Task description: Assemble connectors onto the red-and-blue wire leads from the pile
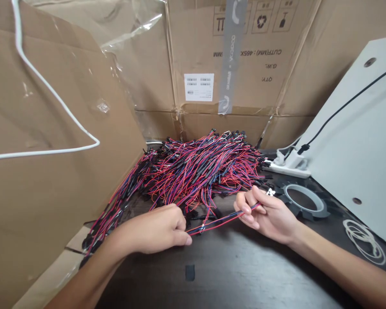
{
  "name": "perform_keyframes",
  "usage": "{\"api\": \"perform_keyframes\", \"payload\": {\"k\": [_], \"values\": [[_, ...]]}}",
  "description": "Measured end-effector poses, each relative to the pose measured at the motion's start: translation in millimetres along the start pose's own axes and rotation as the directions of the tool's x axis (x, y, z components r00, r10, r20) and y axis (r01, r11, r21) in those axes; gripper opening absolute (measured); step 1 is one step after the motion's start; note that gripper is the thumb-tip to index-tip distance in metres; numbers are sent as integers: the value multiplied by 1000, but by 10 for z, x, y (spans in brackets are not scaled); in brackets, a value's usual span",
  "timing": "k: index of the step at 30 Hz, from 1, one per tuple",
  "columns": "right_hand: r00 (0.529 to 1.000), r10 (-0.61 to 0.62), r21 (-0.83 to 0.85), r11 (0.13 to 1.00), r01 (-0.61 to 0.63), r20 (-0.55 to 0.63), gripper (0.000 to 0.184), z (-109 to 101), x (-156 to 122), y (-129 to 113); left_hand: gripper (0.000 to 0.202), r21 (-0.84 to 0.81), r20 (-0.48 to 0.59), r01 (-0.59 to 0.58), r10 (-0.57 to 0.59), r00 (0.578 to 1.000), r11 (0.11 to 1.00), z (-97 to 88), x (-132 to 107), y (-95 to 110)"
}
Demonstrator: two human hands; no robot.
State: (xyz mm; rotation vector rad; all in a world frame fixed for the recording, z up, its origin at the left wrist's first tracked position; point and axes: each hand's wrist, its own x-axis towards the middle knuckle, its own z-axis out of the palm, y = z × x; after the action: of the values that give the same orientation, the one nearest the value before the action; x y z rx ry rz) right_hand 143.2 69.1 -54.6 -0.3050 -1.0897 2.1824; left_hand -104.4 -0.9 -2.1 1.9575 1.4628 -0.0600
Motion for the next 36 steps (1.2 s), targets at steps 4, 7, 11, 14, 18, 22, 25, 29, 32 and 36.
{"api": "perform_keyframes", "payload": {"k": [4, 7, 11, 14, 18, 22, 25, 29, 32, 36], "values": [[1000, 31, -11, 999, -31, 6, 52, -1, 3, 17, 40, 13, 37, -11, 11, 999, 1000, 6, -28, -2], [999, 49, -2, 999, -48, 20, 51, -3, 2, 29, 42, 31, -15, -50, 50, 999, 998, 43, -9, 48], [996, 75, -7, 997, -74, 49, 52, 32, -11, 68, 35, -71, -263, -170, 146, 954, 983, 187, 87, 245], [992, 96, -20, 995, -95, 79, 53, 89, -27, 122, 13, -252, -463, -263, 122, 878, 931, 343, 148, 421], [989, 126, -65, 991, -121, 73, 53, 154, -44, 196, 10, -461, -482, -321, 70, 873, 828, 525, 204, 502], [994, 95, -115, 989, -89, 49, 54, 172, -46, 222, 17, -757, -331, -260, -8, 944, 599, 615, 278, 435], [997, 75, -147, 987, -71, 24, 53, 165, -42, 214, 15, -820, -305, -242, -38, 952, 520, 622, 309, 403], [997, 75, -230, 970, -77, -18, 42, 135, -46, 187, 13, -812, -327, -252, -52, 944, 526, 597, 302, 420], [999, 50, -346, 937, -54, -22, 38, 95, -57, 170, 12, -808, -317, -237, -60, 946, 539, 589, 293, 434], [1000, 12, -559, 829, -17, -12, 45, 39, -63, 165, 10, -760, -347, -258, -36, 937, 597, 588, 289, 421]]}}
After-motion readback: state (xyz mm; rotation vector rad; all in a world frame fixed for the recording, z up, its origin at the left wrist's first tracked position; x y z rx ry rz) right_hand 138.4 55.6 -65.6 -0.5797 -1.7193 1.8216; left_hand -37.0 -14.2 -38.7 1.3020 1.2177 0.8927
